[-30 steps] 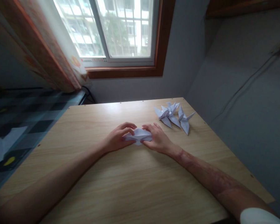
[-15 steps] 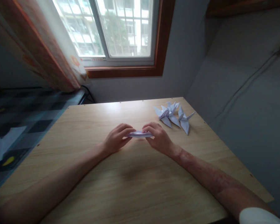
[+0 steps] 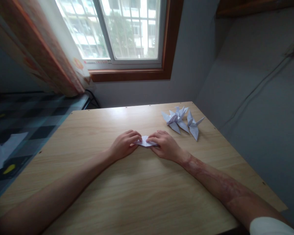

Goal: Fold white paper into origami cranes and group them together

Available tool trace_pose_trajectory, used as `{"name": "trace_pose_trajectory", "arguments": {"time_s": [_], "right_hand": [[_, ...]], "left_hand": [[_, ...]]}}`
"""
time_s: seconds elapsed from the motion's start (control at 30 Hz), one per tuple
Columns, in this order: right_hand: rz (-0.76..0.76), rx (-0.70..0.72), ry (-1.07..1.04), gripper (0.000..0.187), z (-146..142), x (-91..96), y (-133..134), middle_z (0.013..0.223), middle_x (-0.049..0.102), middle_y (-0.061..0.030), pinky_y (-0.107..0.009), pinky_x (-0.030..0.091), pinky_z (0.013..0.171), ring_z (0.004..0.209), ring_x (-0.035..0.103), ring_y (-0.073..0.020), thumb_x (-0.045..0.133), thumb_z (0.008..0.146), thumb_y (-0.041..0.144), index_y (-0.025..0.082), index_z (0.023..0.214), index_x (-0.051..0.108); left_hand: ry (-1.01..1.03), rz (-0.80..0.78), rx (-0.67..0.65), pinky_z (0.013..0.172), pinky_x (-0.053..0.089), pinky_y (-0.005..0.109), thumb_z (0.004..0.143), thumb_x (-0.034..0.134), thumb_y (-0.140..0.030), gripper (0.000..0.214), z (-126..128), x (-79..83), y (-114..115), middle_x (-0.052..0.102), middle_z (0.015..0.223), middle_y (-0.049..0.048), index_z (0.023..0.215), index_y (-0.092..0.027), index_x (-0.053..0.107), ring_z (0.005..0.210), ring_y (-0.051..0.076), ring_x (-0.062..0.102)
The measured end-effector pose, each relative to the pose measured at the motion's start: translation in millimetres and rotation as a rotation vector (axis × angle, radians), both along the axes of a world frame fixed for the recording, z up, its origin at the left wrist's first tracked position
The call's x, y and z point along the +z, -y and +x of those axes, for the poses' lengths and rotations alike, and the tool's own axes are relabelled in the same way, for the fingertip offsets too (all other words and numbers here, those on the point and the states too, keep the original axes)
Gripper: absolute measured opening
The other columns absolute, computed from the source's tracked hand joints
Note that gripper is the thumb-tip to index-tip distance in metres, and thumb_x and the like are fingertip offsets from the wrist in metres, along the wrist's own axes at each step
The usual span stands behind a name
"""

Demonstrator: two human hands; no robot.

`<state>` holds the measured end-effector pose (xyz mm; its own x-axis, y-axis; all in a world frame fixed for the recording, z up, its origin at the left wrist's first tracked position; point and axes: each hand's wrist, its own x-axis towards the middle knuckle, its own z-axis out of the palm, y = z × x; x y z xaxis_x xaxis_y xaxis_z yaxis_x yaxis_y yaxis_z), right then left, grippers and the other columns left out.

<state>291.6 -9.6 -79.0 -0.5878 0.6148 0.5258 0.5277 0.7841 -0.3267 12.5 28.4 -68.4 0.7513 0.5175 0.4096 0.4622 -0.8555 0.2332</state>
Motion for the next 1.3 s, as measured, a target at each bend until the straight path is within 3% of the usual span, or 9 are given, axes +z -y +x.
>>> {"name": "trace_pose_trajectory", "arguments": {"time_s": [0.17,0.27,0.37,0.63,0.9,1.07,1.3], "right_hand": [[0.084,-0.034,0.038,0.038,3.5,-8.6,-4.9,0.122,0.082,-0.0045,-0.049,0.052,0.101,0.107,0.070,-0.0286,0.067,0.099,0.009,0.033,0.125,0.079],[0.104,-0.023,0.106,0.038,3.4,-4.0,-0.8,0.127,0.081,-0.0063,-0.052,0.052,0.104,0.110,0.069,-0.0305,0.069,0.096,0.012,0.031,0.128,0.079],[0.101,0.000,0.172,0.034,2.4,3.2,4.1,0.132,0.078,-0.0102,-0.054,0.053,0.106,0.112,0.068,-0.0331,0.072,0.097,0.022,0.026,0.131,0.077],[0.137,0.086,0.257,0.040,8.0,6.9,2.7,0.134,0.075,-0.0135,-0.049,0.058,0.101,0.114,0.069,-0.0309,0.061,0.108,0.024,0.026,0.148,0.067],[0.216,0.056,0.240,0.022,-0.4,3.2,7.8,0.121,0.078,-0.0115,-0.047,0.057,0.099,0.105,0.071,-0.0286,0.063,0.110,0.027,0.021,0.128,0.074],[0.152,0.048,0.230,0.018,-4.5,5.6,8.7,0.109,0.077,-0.0104,-0.043,0.056,0.089,0.095,0.068,-0.0264,0.060,0.110,0.026,0.024,0.117,0.077],[0.068,0.032,0.170,0.018,-6.4,9.3,10.5,0.097,0.075,-0.0087,-0.042,0.053,0.090,0.092,0.067,-0.0253,0.059,0.110,0.024,0.024,0.101,0.075]], "left_hand": [[-0.015,-0.071,-0.102,0.100,0.055,0.040,0.078,0.073,-0.018,0.040,-0.6,5.8,-0.2,0.077,0.121,0.0075,0.117,-0.023,0.071,0.108,0.027,0.071],[-0.031,-0.043,-0.140,0.102,0.055,0.042,0.089,0.075,-0.032,0.031,-0.8,7.2,0.6,0.078,0.122,0.0081,0.119,-0.024,0.073,0.109,0.027,0.073],[-0.044,0.018,-0.140,0.099,0.055,0.039,0.104,0.065,-0.036,0.020,-1.8,5.5,0.6,0.081,0.118,0.0067,0.114,-0.025,0.077,0.106,0.024,0.075],[-0.075,0.154,-0.253,0.097,0.060,0.035,0.109,0.062,-0.030,0.022,-13.7,4.9,-7.2,0.083,0.125,0.0043,0.119,-0.029,0.081,0.106,0.020,0.080],[-0.029,0.120,-0.232,0.106,0.058,0.036,0.105,0.065,-0.030,0.019,-11.9,5.5,-6.0,0.084,0.122,0.0045,0.113,-0.026,0.081,0.107,0.020,0.079],[-0.071,-0.006,-0.178,0.101,0.058,0.037,0.106,0.067,-0.045,0.024,-6.5,7.9,0.0,0.083,0.118,0.0065,0.111,-0.026,0.080,0.105,0.022,0.078],[0.036,-0.142,-0.154,0.089,0.057,0.033,0.109,0.062,-0.036,0.023,1.4,6.7,5.1,0.081,0.110,0.0071,0.103,-0.025,0.082,0.097,0.020,0.074]]}}
